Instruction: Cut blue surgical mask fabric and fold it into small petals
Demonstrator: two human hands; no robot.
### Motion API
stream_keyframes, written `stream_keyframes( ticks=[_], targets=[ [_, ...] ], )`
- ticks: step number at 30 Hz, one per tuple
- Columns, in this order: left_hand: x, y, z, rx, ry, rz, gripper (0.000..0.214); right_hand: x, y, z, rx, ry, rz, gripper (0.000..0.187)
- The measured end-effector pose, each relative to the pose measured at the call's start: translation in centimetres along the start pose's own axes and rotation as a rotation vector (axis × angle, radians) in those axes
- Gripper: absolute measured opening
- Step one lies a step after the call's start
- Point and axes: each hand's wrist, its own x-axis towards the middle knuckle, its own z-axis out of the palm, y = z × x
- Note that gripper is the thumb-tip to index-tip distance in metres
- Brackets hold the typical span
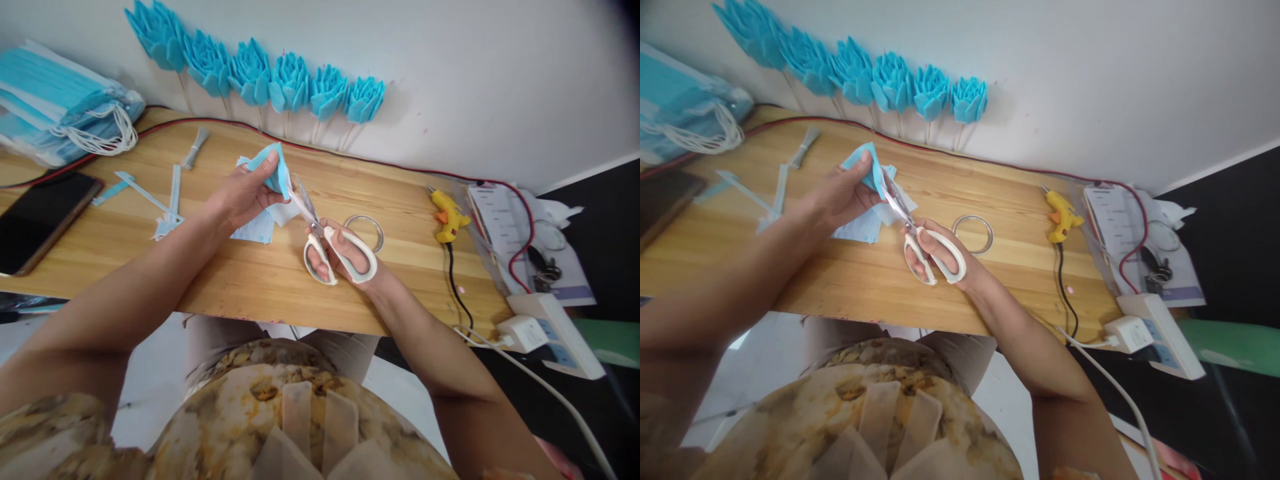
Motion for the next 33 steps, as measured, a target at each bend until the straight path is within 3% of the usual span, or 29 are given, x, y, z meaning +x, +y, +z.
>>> stream_keyframes(
  ticks=[25,33],
  targets=[
    [0.6,-0.5,-0.8,-0.008,0.054,0.047,0.033,0.0,0.1,-0.2,-0.011,0.016,0.006,0.056],
    [0.3,-0.6,-0.1,0.020,0.052,0.045,0.029,0.2,0.1,-0.1,-0.006,0.021,-0.004,0.059]
  ],
)
